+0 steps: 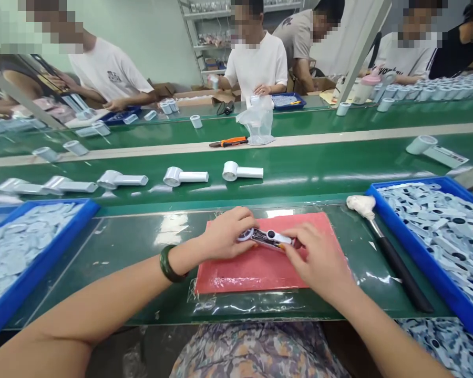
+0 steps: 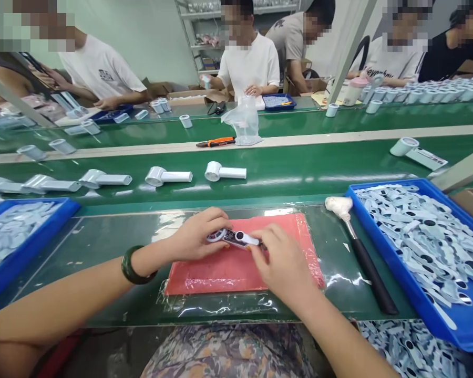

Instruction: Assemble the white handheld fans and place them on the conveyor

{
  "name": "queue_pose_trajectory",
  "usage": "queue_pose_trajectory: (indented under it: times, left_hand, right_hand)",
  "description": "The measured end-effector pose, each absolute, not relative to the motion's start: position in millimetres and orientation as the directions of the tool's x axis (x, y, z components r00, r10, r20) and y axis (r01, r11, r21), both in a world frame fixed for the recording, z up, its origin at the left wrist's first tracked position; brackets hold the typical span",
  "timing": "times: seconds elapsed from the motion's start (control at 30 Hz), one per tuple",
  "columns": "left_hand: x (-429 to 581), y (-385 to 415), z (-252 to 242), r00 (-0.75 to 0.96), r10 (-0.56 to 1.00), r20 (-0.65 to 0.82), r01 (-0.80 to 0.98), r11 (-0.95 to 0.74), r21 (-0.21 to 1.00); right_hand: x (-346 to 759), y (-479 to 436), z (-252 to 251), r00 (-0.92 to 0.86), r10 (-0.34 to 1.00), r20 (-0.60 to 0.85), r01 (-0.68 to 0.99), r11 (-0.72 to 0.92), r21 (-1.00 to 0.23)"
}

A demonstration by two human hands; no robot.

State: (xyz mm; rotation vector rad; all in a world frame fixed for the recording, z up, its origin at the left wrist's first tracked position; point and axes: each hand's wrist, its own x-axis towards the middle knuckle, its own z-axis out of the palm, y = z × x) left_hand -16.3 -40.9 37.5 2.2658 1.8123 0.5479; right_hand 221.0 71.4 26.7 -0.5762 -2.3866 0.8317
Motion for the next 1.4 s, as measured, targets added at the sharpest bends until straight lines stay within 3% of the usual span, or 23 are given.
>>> queue_pose_trajectory:
  times: [0.13,0.33,0.47,0.67,0.87,1.1,1.4]
  left_hand:
    - [-1.6,-45.8,32.9,0.109,0.972,0.206,0.886,-0.189,0.423]
    - [1.4,-46.0,30.2,0.113,0.943,0.313,0.789,-0.276,0.548]
    - [4.1,-43.0,28.1,0.107,0.935,0.339,0.776,-0.292,0.559]
    - [8.3,-44.1,27.7,0.068,0.954,0.293,0.783,-0.234,0.576]
    - [14.9,-56.9,35.3,0.137,0.935,0.327,0.813,-0.295,0.502]
    - [32.0,-72.9,34.0,0.123,0.961,0.249,0.896,-0.215,0.388]
    - [35.8,-70.7,32.1,0.088,0.975,0.205,0.908,-0.163,0.386]
  right_hand:
    - [202.6,57.2,21.0,-0.771,0.486,0.412,0.205,0.802,-0.561]
    - [202.0,57.3,17.3,-0.795,0.478,0.373,0.209,0.793,-0.572]
    - [205.0,58.1,14.1,-0.791,0.509,0.339,0.215,0.751,-0.625]
    - [208.1,62.0,0.0,-0.774,0.595,0.214,0.188,0.541,-0.820]
    - [219.5,60.8,1.5,-0.850,0.518,0.093,0.209,0.495,-0.843]
    - [217.6,46.8,2.4,-0.892,0.440,0.099,0.218,0.612,-0.760]
    - [215.9,47.7,-6.8,-0.879,0.439,0.188,0.182,0.672,-0.717]
